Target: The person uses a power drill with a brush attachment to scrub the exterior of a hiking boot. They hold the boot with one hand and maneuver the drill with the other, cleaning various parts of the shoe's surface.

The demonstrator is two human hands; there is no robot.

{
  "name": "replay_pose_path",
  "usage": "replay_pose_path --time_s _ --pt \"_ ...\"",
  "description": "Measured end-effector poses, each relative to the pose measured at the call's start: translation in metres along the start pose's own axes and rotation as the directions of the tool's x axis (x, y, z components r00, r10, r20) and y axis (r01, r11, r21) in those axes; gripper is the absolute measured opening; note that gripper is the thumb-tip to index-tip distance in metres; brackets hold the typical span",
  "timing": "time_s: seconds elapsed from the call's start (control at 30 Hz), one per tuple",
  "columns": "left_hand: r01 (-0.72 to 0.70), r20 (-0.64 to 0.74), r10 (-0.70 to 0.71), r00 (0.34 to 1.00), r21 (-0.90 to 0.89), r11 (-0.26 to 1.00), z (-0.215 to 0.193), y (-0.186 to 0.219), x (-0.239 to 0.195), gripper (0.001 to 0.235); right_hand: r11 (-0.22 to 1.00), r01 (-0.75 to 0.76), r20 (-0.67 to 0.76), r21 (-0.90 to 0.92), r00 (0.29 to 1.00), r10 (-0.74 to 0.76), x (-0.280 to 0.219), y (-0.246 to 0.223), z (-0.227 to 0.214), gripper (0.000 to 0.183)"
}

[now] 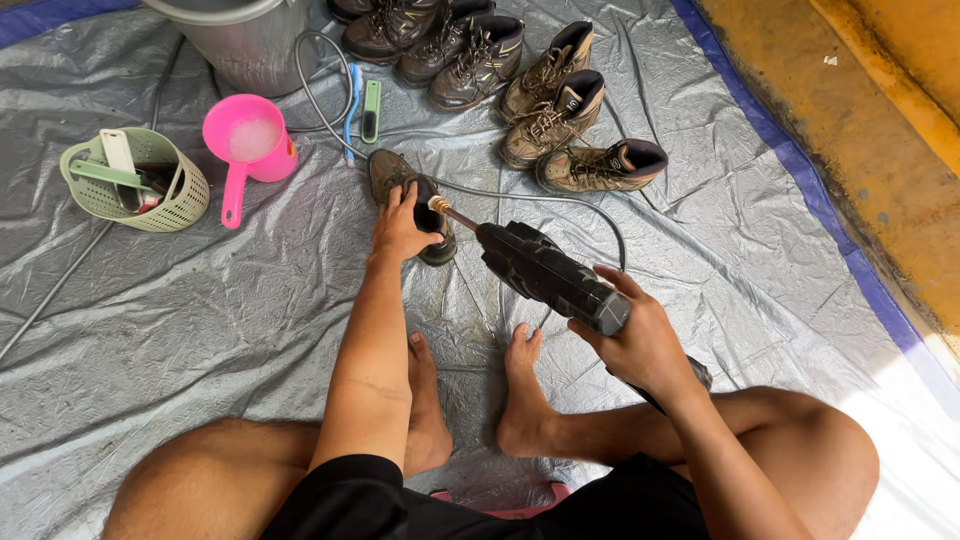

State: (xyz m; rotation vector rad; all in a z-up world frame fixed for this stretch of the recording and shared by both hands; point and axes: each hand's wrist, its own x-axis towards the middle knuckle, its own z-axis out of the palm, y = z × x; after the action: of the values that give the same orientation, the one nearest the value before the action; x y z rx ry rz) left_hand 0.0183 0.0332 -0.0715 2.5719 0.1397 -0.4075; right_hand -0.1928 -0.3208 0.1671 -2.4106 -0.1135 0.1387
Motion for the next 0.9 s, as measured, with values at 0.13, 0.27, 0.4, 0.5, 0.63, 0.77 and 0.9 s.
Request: replay_pose_path --time_s 0.13,0.27,0.4,0.5,0.63,0.77,0.9 --pt "-0.007 -0.010 0.007 1.000 0.012 1.000 -0.007 0.003 -0.011 0.126 0.993 0.083 -0.071 -0.079 0.994 -0.089 -0.008 0.002 0.022 0.042" --pt "-0.061 -0.051 0.065 0.997 0.068 0.996 -0.021 0.012 -0.019 0.112 0.971 0.151 -0.107 -0.187 0.979 -0.173 -0.011 0.009 0.038 0.037" --pt "-0.111 -0.089 0.131 0.987 0.203 0.973 -0.019 0.011 -0.022 0.103 0.951 0.195 -0.112 -0.240 0.968 -0.226 -0.018 0.024 0.060 0.036" --pt "-0.140 -0.078 0.173 0.982 0.324 0.936 -0.017 0.013 -0.017 0.105 0.888 0.282 -0.048 -0.363 0.946 -0.320 -0.022 0.038 0.068 0.048" --pt "-0.190 -0.071 0.239 0.968 0.408 0.893 -0.006 0.005 -0.003 0.103 0.834 0.360 -0.016 -0.419 0.915 -0.403 -0.018 0.055 0.076 0.053" --pt "-0.238 -0.035 0.290 0.956 0.482 0.843 0.001 0.006 0.004 0.106 0.830 0.362 -0.005 -0.424 0.916 -0.402 -0.019 0.047 0.067 0.054" --pt "-0.250 -0.009 0.305 0.952 0.548 0.798 0.008 0.010 0.014 0.108 0.809 0.389 -0.026 -0.441 0.896 -0.444 -0.018 0.029 0.047 0.048"
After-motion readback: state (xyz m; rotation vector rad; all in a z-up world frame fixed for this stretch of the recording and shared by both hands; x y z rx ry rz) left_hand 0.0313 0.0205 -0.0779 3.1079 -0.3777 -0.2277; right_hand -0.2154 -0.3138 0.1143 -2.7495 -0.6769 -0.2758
